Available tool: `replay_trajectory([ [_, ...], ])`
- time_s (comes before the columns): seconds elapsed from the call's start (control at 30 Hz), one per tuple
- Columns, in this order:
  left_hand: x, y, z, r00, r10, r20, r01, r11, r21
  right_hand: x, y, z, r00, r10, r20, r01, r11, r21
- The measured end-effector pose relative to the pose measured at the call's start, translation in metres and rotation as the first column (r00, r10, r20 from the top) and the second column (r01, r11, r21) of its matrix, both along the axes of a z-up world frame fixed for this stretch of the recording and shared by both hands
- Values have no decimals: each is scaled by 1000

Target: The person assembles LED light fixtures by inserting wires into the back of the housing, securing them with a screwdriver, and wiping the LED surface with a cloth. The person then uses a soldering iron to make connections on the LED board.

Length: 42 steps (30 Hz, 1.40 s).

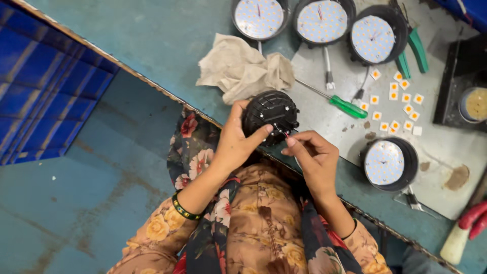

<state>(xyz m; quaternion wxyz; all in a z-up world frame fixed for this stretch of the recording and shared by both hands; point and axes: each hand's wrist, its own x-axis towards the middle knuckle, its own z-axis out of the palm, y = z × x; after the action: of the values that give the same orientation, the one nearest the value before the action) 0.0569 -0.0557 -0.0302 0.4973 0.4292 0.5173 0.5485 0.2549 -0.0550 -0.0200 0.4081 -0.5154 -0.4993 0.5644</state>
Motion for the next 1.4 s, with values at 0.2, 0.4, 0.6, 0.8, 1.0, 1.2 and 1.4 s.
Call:
replay_trajectory([
  [0.2, 6, -1, -2, 992, -61, 113, 55, 997, 55, 4, 0, 6, 992, 32, 120, -42, 995, 86],
  [0.4, 11, -9, 9, 995, -52, 85, 49, 998, 36, 0, 4, 6, 989, 32, 146, -47, 994, 100],
  [0.6, 16, -17, 21, 998, -53, -41, 53, 999, -2, 0, 3, 6, 990, 36, 137, -52, 992, 117],
  [0.8, 19, -19, 22, 995, -65, -75, 66, 998, 1, 3, 1, 4, 988, 25, 153, -47, 989, 143],
  [1.0, 22, -21, 17, 999, -47, -10, 47, 999, -1, 7, -3, 0, 987, 36, 155, -56, 990, 130],
  [1.2, 0, -5, 23, 982, 36, 187, -48, 997, 61, 11, -3, 5, 998, -20, -62, 24, 997, 69],
  [1.4, -71, -1, 46, 952, 276, 133, -293, 948, 126, -4, 20, 28, 998, 30, 60, -44, 965, 257],
])
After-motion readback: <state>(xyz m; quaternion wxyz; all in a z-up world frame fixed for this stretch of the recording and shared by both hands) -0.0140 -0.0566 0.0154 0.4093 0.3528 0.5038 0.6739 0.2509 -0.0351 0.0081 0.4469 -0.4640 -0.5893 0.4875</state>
